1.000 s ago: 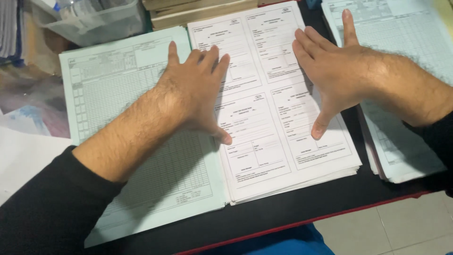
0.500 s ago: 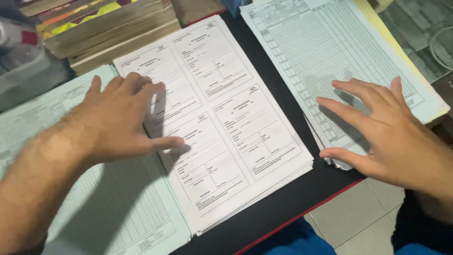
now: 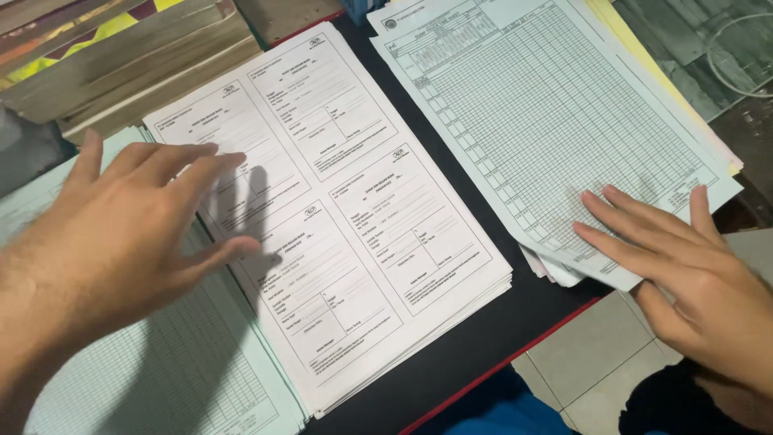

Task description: Sorting and organizing various printed forms and documents on a desk

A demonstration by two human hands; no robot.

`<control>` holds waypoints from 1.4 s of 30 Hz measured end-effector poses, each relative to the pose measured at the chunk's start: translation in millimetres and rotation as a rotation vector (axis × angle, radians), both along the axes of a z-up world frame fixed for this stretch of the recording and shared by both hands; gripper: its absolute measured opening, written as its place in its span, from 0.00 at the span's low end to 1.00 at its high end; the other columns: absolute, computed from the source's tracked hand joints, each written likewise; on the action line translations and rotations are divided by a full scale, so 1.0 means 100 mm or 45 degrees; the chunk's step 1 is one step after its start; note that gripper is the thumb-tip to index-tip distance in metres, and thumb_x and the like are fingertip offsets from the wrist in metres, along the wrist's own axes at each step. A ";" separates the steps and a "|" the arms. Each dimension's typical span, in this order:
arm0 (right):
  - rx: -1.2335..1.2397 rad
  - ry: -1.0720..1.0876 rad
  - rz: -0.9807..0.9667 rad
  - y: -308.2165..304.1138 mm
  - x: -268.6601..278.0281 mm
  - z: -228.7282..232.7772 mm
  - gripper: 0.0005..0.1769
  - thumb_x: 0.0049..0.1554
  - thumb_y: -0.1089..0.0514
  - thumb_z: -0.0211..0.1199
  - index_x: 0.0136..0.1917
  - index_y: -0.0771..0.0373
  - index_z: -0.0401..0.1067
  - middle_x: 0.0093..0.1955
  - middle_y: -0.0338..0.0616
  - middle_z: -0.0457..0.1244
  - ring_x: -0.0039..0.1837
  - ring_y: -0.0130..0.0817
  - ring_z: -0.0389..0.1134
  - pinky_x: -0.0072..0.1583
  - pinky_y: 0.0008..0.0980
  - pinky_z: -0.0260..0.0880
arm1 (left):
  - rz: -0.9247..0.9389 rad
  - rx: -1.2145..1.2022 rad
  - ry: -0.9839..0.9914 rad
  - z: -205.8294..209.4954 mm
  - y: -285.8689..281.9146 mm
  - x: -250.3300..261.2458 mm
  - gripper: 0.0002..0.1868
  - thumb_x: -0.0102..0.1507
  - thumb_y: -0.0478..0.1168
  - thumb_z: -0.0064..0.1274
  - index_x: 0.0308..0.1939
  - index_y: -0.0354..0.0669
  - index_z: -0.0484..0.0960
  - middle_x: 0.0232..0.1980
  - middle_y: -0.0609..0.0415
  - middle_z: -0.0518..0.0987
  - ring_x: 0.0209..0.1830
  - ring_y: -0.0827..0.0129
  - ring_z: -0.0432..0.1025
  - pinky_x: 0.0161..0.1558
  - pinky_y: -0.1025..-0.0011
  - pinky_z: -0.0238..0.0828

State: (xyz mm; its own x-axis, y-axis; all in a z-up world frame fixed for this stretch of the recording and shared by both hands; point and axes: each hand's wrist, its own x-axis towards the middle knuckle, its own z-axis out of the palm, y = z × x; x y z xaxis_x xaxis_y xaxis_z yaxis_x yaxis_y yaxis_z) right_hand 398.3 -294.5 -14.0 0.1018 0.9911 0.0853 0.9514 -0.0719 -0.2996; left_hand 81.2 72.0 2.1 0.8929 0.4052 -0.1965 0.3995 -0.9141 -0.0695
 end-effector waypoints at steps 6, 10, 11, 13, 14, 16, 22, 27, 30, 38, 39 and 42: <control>0.254 -0.124 0.024 0.25 -0.23 0.19 0.43 0.40 0.87 0.42 0.65 0.70 0.73 0.68 0.54 0.67 0.73 0.49 0.68 0.83 0.74 0.54 | -0.175 0.007 -0.240 0.31 -0.45 -0.17 0.43 0.58 0.71 0.50 0.69 0.51 0.70 0.67 0.54 0.74 0.63 0.54 0.68 0.67 0.38 0.58; 0.347 -0.097 0.204 0.50 -0.54 0.29 0.36 0.40 0.83 0.48 0.62 0.75 0.73 0.64 0.62 0.68 0.69 0.56 0.71 0.79 0.73 0.59 | -0.220 -0.071 -0.210 0.32 -0.83 -0.32 0.51 0.63 0.76 0.45 0.79 0.47 0.57 0.74 0.48 0.64 0.69 0.61 0.63 0.69 0.48 0.49; 0.354 -0.074 0.249 0.54 -0.58 0.26 0.36 0.40 0.83 0.48 0.62 0.75 0.73 0.64 0.62 0.68 0.69 0.56 0.71 0.79 0.73 0.59 | -0.172 -0.064 -0.194 0.31 -0.97 -0.31 0.51 0.63 0.76 0.45 0.79 0.47 0.57 0.74 0.48 0.64 0.69 0.61 0.63 0.69 0.48 0.49; 0.272 -0.122 0.464 0.64 -0.69 0.24 0.35 0.46 0.77 0.58 0.68 0.71 0.68 0.70 0.60 0.65 0.73 0.51 0.67 0.78 0.68 0.60 | -0.173 -0.223 -0.349 0.31 -1.22 -0.30 0.56 0.57 0.64 0.61 0.79 0.40 0.54 0.79 0.41 0.60 0.59 0.50 0.70 0.63 0.50 0.61; 0.276 -0.100 0.515 0.72 -0.84 0.27 0.35 0.46 0.77 0.58 0.68 0.71 0.68 0.70 0.60 0.65 0.73 0.51 0.67 0.78 0.68 0.60 | -0.118 -0.219 -0.337 0.32 -1.32 -0.32 0.56 0.57 0.64 0.61 0.79 0.40 0.54 0.79 0.41 0.60 0.59 0.50 0.70 0.63 0.50 0.61; 0.379 -0.071 0.538 0.86 -1.14 0.30 0.25 0.52 0.80 0.53 0.63 0.74 0.72 0.63 0.62 0.69 0.68 0.50 0.71 0.74 0.64 0.65 | -0.150 -0.236 -0.596 0.33 -1.50 -0.33 0.39 0.57 0.27 0.59 0.73 0.35 0.65 0.72 0.34 0.71 0.41 0.52 0.80 0.44 0.54 0.81; 0.595 0.070 0.673 1.00 -1.78 0.13 0.18 0.63 0.64 0.46 0.53 0.69 0.77 0.55 0.54 0.72 0.59 0.45 0.76 0.65 0.55 0.72 | -0.034 0.137 -1.010 0.00 -1.74 -0.58 0.12 0.66 0.26 0.54 0.32 0.47 0.76 0.51 0.54 0.84 0.20 0.72 0.62 0.29 0.73 0.64; 0.513 0.028 0.712 1.01 -1.86 0.09 0.16 0.62 0.66 0.50 0.55 0.63 0.79 0.56 0.47 0.73 0.60 0.41 0.76 0.66 0.52 0.71 | 0.075 0.009 -1.043 -0.02 -1.71 -1.02 0.13 0.66 0.21 0.53 0.33 0.42 0.75 0.41 0.52 0.79 0.33 0.61 0.71 0.43 0.64 0.73; 0.292 -0.050 0.757 0.99 -1.69 0.14 0.29 0.61 0.48 0.39 0.63 0.60 0.74 0.65 0.45 0.68 0.68 0.43 0.70 0.72 0.56 0.64 | 0.222 -0.131 -1.140 0.04 -1.72 -1.31 0.07 0.67 0.23 0.50 0.41 0.36 0.81 0.49 0.45 0.83 0.42 0.54 0.78 0.51 0.59 0.78; 0.224 -0.035 0.636 0.93 -1.79 -0.19 0.35 0.50 0.35 0.58 0.64 0.56 0.76 0.70 0.47 0.67 0.74 0.53 0.68 0.85 0.75 0.52 | 0.672 0.394 -0.901 -0.23 -2.16 -1.60 0.20 0.70 0.29 0.62 0.64 0.49 0.79 0.67 0.46 0.76 0.66 0.58 0.76 0.71 0.39 0.68; 0.220 -0.058 0.650 0.93 -1.80 -0.20 0.35 0.50 0.38 0.59 0.65 0.56 0.75 0.73 0.51 0.66 0.75 0.57 0.67 0.84 0.76 0.55 | 0.576 0.323 -0.999 -0.21 -2.23 -1.55 0.14 0.72 0.35 0.61 0.61 0.49 0.81 0.64 0.50 0.80 0.64 0.62 0.78 0.67 0.45 0.73; 0.238 -0.034 0.662 0.96 -1.93 -0.24 0.33 0.52 0.40 0.57 0.66 0.57 0.76 0.75 0.57 0.66 0.77 0.63 0.66 0.83 0.77 0.59 | 0.476 0.262 -1.144 -0.34 -2.34 -1.47 0.08 0.74 0.40 0.60 0.57 0.48 0.84 0.60 0.53 0.85 0.60 0.64 0.81 0.61 0.52 0.80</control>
